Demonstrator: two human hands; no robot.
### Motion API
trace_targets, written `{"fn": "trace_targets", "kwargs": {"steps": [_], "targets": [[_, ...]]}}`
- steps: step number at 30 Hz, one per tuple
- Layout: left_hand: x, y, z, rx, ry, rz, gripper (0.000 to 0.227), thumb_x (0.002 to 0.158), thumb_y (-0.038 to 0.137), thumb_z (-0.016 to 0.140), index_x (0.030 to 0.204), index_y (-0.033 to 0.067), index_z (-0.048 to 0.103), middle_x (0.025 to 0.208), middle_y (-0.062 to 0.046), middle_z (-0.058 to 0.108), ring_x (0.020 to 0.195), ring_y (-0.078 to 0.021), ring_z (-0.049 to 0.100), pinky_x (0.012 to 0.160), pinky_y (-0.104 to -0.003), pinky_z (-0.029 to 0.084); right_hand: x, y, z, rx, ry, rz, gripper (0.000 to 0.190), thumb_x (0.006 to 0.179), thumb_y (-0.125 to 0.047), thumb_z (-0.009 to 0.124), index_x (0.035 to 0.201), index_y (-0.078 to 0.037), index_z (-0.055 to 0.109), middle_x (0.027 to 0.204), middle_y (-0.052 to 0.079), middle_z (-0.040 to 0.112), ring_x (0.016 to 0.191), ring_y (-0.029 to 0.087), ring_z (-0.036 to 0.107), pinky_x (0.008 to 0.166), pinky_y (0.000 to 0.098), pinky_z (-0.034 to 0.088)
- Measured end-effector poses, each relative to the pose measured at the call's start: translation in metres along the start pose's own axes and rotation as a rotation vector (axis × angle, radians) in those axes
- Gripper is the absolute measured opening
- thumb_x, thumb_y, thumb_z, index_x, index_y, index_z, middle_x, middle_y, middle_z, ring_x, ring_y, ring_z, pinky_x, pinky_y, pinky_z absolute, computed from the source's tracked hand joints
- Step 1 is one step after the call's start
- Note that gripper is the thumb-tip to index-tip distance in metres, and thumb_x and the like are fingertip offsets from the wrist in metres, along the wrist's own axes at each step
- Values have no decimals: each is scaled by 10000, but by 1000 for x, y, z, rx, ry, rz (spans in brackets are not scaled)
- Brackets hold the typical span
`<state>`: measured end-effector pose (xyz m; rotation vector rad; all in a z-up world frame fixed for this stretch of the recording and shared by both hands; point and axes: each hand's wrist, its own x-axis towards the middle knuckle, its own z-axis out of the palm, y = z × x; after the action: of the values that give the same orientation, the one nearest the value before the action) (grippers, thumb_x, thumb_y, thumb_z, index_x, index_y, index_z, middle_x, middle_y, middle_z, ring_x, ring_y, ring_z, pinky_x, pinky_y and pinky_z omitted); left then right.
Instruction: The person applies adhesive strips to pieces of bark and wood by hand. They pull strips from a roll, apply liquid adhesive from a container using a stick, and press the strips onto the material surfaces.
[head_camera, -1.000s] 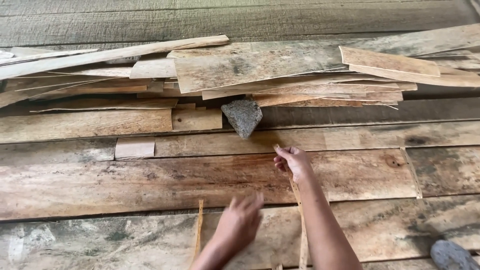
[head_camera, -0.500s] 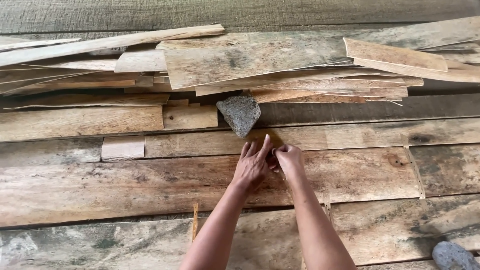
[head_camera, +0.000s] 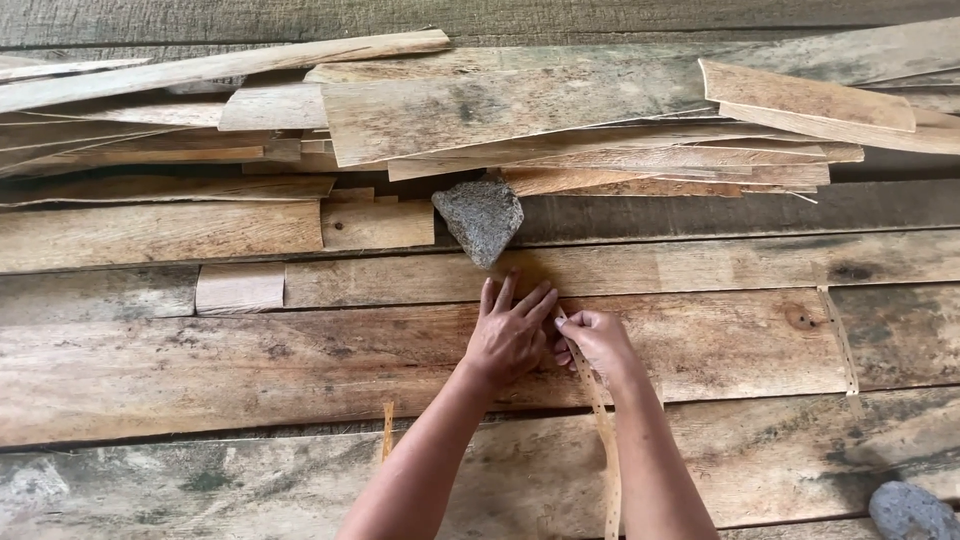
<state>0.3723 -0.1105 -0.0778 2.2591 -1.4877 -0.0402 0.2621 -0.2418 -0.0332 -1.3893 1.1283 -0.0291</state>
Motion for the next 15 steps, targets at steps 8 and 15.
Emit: {"fn": "trace_targets", "kwargs": {"steps": [8,15], "targets": [[1,11,-33,1,-228,-72,673,875,321,417,1548,341,424,1658,116,307,1542,-472,39,1127,-799,83,-13,-7,2,-94,23,9,177,824,-149,641,836,19,695,639,209,713,483,282,709,426,355,579],[10,18,-57,24,-471,-108,649,922,352,360,1559,475,337,1705,154,154,1544,-463,-128,1140,-789,3,-14,-22,2,-212,11,50,203,836,-138,601,839,31,713,646,227,725,492,298,724,440,377,593]]}}
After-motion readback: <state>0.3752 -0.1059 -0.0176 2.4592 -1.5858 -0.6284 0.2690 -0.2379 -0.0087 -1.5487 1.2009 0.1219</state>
